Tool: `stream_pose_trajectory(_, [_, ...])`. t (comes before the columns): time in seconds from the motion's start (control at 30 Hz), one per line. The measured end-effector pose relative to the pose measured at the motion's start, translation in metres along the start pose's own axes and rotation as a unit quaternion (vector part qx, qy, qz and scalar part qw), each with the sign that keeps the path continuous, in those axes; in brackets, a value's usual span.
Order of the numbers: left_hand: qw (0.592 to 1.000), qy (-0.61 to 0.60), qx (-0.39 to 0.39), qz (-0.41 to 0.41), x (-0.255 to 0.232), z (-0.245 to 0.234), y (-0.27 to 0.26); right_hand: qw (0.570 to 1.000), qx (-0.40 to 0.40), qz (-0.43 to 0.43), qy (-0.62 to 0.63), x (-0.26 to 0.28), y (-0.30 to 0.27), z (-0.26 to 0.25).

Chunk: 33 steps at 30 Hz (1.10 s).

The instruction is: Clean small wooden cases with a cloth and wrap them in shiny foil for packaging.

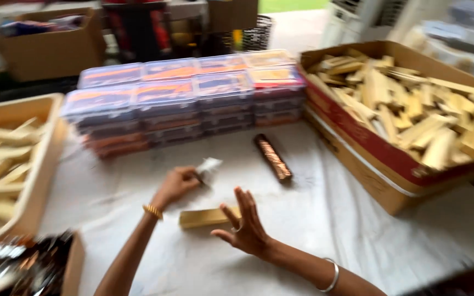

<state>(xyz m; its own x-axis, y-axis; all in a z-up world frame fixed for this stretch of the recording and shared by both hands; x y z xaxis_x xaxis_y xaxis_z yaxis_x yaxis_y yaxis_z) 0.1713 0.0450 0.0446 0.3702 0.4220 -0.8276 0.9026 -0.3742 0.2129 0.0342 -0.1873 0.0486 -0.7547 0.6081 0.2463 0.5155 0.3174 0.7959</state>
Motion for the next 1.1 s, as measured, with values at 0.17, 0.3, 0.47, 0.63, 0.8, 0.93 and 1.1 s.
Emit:
stream_pose_trajectory(0.17, [0.988, -0.118, 0.096, 0.014, -0.132, 0.065, -0.013, 0.999, -0.035, -0.018, -0.021, -0.048, 0.002, -0.038])
stream_pose_trajectory(0.3, [0.994, 0.052, 0.08, 0.053, -0.202, 0.032, -0.035, 0.986, -0.098, 0.04, -0.128, -0.123, 0.014, -0.132])
stream_pose_trajectory(0.47, [0.964, 0.202, 0.126, 0.117, -0.141, 0.007, -0.045, 0.889, -0.204, 0.145, -0.384, -0.178, 0.03, -0.31])
stream_pose_trajectory(0.63, [0.924, 0.316, 0.178, 0.12, -0.019, 0.013, -0.038, 0.702, 0.205, 0.571, -0.373, -0.23, 0.037, -0.353])
stream_pose_trajectory(0.8, [0.919, 0.356, 0.154, 0.071, 0.092, 0.036, -0.024, 0.639, 0.481, 0.551, -0.238, -0.305, 0.022, -0.354])
stream_pose_trajectory(0.93, [0.906, 0.383, 0.172, 0.051, 0.02, 0.034, -0.03, 0.605, 0.464, 0.64, -0.099, -0.374, 0.01, -0.351])
stream_pose_trajectory(1.1, [0.895, 0.38, 0.228, 0.049, -0.062, 0.024, -0.053, 0.625, 0.41, 0.657, -0.097, -0.402, 0.01, -0.323])
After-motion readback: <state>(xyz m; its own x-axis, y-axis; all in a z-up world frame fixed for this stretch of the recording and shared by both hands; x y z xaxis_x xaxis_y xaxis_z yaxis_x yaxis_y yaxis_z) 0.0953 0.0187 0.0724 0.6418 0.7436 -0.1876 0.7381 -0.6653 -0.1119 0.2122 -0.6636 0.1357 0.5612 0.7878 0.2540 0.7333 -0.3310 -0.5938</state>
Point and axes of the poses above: each hand's wrist, its own y-axis towards the middle knuckle, its own z-axis out of the palm, x = y × z, the point moved 3 cm from there along y, towards the middle knuckle, and after that the axes turned 11 degrees about z, right-handed, at the moved point
